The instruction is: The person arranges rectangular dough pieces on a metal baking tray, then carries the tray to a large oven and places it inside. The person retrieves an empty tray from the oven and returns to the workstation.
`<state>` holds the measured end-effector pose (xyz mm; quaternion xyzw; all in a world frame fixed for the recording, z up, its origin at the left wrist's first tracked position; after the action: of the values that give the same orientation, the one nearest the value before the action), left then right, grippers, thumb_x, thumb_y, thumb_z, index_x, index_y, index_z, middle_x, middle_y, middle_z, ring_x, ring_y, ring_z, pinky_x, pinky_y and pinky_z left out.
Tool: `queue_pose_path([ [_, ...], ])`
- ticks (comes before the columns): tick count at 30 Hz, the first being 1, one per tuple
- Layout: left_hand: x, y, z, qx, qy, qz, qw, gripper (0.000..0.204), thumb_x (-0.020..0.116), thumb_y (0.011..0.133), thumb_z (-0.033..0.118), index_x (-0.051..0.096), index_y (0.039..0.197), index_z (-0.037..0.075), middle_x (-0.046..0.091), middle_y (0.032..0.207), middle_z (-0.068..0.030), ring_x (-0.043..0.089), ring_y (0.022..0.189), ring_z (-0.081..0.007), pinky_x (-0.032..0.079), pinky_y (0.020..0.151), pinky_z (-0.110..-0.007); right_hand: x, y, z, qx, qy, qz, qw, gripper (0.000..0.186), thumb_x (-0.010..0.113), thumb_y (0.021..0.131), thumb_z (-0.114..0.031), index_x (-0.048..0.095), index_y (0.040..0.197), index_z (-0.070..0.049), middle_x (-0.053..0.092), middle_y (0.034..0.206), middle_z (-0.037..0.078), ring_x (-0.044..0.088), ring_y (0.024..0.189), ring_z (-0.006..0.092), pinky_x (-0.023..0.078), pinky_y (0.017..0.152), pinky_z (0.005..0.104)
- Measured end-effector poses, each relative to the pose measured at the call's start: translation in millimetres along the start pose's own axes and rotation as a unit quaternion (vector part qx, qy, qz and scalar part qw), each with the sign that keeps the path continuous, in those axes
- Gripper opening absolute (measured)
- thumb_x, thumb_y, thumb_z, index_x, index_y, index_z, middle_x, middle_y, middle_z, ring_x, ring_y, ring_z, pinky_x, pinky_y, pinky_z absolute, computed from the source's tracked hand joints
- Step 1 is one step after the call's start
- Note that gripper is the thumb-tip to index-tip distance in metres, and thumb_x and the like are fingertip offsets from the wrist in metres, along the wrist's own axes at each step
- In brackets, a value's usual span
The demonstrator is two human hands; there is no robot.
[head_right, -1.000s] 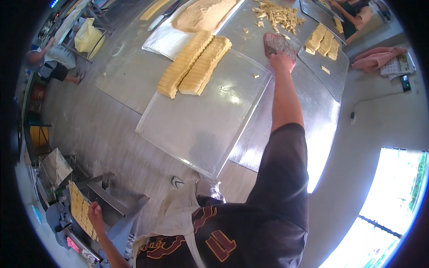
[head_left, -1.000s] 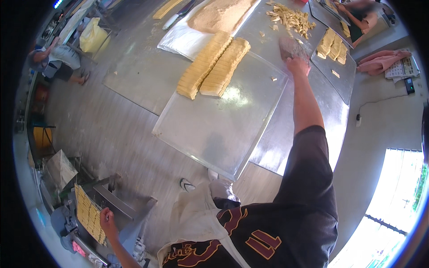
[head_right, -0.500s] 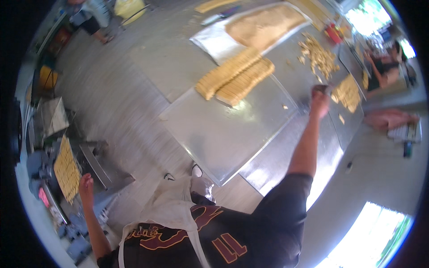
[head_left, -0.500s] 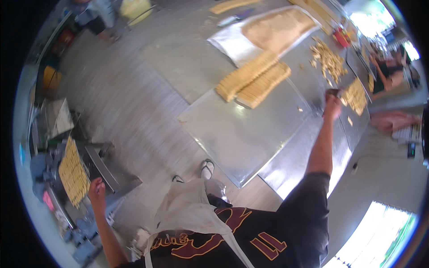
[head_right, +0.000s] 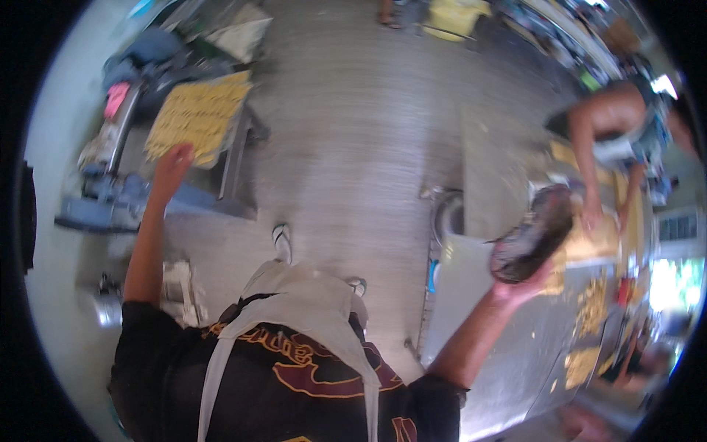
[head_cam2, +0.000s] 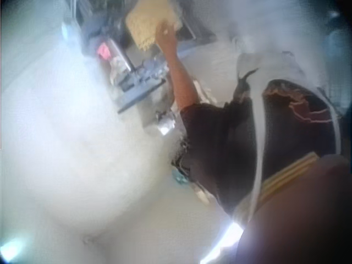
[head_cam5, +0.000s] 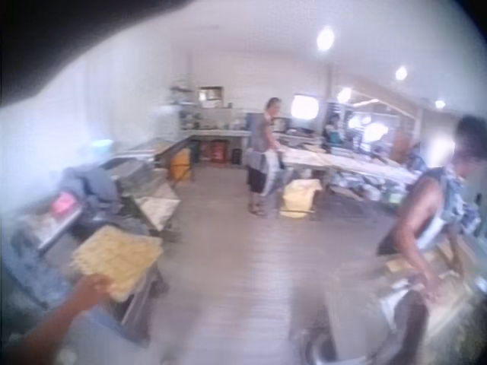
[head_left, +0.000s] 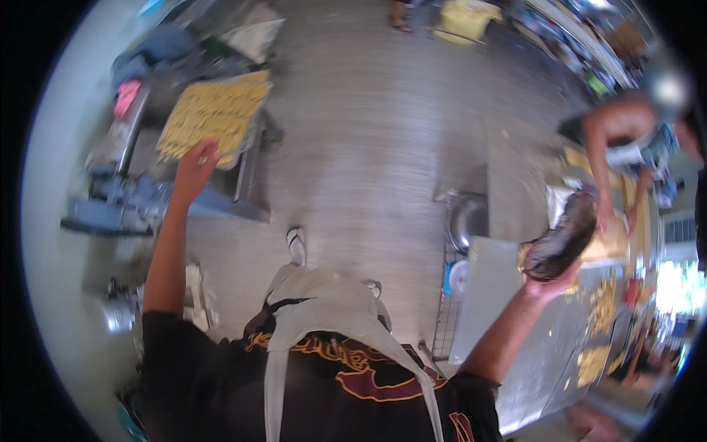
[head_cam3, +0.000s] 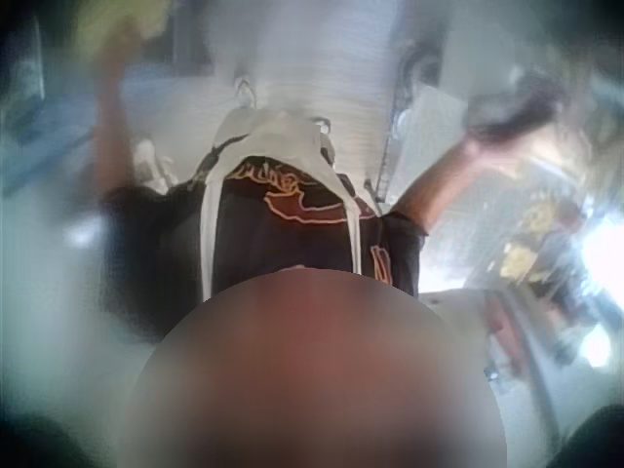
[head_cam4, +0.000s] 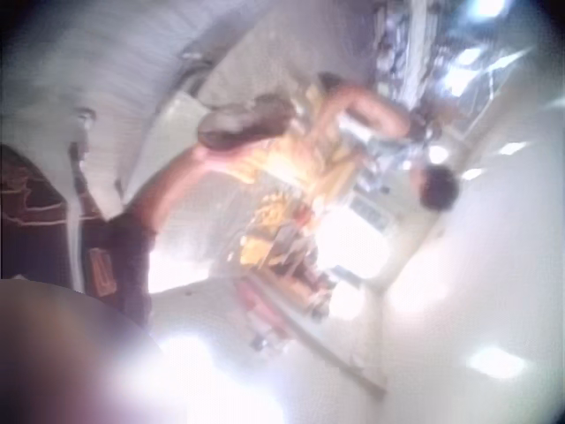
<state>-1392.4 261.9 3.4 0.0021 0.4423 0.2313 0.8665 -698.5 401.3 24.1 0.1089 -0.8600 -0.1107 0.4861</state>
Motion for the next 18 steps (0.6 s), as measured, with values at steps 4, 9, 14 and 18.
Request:
queue_pose_path([
  [4, -90.9, 58.6, -178.2, -0.059, -0.020, 0.051, 0.997, 0.033, 0.063, 0.090, 0.022, 0.060, 0.116, 0.001, 0.066, 0.105, -0.0094, 0.061, 0.098, -0.0173, 0.047, 0.086, -0.030, 55.1, -8.0, 299.4, 0.223, 0.055, 0.064, 0.971, 0.058, 0.051, 0.093, -0.032, 0.035, 0.144, -0.009, 0.043, 0.141, 0.017, 0.046, 0.125, 0.0380, 0.043, 0.097, 0.0581],
  [9, -187.0, 184.4, -435.1, -0.156, -0.016, 0.012, 0.988, 0.039, 0.062, 0.090, 0.029, 0.059, 0.117, 0.001, 0.065, 0.109, -0.0112, 0.060, 0.103, -0.0193, 0.045, 0.090, -0.033, 89.4, -20.1, 631.5, 0.392, -0.055, 0.277, 0.875, 0.045, 0.052, 0.095, -0.025, 0.044, 0.135, -0.007, 0.052, 0.132, 0.010, 0.050, 0.122, 0.0280, 0.038, 0.105, 0.0493],
  [14, -226.5, 288.4, -659.9, -0.230, -0.019, -0.001, 0.973, 0.045, 0.062, 0.090, 0.033, 0.057, 0.121, 0.000, 0.062, 0.117, -0.0147, 0.058, 0.108, -0.0250, 0.043, 0.094, -0.035, 142.9, 32.0, 862.4, 0.453, -0.087, 0.140, 0.876, 0.038, 0.050, 0.096, -0.020, 0.045, 0.131, -0.006, 0.055, 0.128, 0.010, 0.052, 0.119, 0.0258, 0.041, 0.103, 0.0432],
  [18, -220.2, 355.1, -790.2, -0.311, -0.019, -0.041, 0.949, 0.052, 0.061, 0.090, 0.040, 0.058, 0.123, 0.000, 0.060, 0.123, -0.0157, 0.056, 0.113, -0.0243, 0.040, 0.097, -0.034, 151.7, 69.2, 979.5, 0.425, -0.102, 0.167, 0.884, 0.039, 0.044, 0.098, -0.024, 0.044, 0.133, -0.007, 0.054, 0.129, 0.011, 0.052, 0.119, 0.0280, 0.042, 0.102, 0.0471],
])
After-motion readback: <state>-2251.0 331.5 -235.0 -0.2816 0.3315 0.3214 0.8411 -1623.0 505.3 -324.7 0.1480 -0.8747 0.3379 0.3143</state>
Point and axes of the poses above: each hand's wrist, its own y-axis towards the middle knuckle, its own x-axis out of the palm, z = x × y, the point moved 7 cm from there along y, towards the middle knuckle
